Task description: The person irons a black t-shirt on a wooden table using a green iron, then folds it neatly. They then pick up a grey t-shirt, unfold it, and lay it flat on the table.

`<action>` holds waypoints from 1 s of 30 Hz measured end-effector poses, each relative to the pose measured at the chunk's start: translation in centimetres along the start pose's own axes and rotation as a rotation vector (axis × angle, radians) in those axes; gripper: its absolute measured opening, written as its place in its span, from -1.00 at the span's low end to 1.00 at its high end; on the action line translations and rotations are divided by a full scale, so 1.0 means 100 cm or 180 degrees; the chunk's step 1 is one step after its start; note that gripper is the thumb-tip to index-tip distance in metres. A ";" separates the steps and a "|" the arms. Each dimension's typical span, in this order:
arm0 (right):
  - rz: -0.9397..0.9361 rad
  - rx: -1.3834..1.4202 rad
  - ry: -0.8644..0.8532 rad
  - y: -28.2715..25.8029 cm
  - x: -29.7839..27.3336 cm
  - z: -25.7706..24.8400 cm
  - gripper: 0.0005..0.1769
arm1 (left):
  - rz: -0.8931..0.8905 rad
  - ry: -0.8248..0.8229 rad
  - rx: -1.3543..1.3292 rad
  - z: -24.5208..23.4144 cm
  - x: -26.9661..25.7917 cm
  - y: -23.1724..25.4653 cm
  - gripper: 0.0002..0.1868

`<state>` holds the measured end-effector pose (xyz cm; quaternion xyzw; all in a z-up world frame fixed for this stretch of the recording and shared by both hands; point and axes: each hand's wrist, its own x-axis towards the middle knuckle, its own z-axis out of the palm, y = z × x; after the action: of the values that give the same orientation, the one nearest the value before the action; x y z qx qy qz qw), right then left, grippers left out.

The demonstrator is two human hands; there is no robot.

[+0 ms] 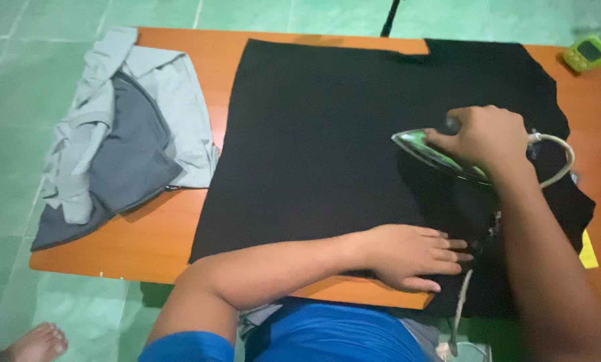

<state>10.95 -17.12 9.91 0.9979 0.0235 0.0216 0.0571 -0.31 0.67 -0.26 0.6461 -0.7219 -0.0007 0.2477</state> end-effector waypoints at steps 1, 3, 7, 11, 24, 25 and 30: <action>0.0082 0.0101 0.0148 0.001 0.007 0.002 -0.26 | 0.0002 -0.0006 -0.0017 0.000 0.001 0.000 -0.42; 0.0190 0.0110 0.0192 0.001 0.014 0.009 -0.27 | 0.0036 -0.0028 0.0037 0.000 0.001 -0.003 -0.43; -0.0008 0.0046 0.0138 -0.004 0.005 0.002 -0.33 | -0.0004 -0.0101 0.0093 0.000 0.002 0.002 -0.45; -0.0190 0.0029 -0.0414 -0.024 -0.013 -0.013 -0.28 | -0.0110 -0.0125 0.0319 -0.007 0.002 0.013 -0.49; 0.0304 0.0324 -0.0017 -0.011 0.022 -0.015 -0.33 | -0.0301 -0.0057 0.1237 0.006 -0.008 0.038 -0.47; 0.0201 0.0348 0.0030 -0.010 0.018 -0.014 -0.33 | -0.0227 -0.0105 0.1154 0.007 -0.009 0.039 -0.45; -0.0292 0.0067 -0.0343 -0.022 -0.012 -0.019 -0.40 | -0.0113 0.0047 0.0467 -0.007 -0.011 0.035 -0.48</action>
<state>9.55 -14.77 11.52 0.9960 0.0663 -0.0351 0.0487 -3.28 2.51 1.10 0.6752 -0.7066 0.0525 0.2049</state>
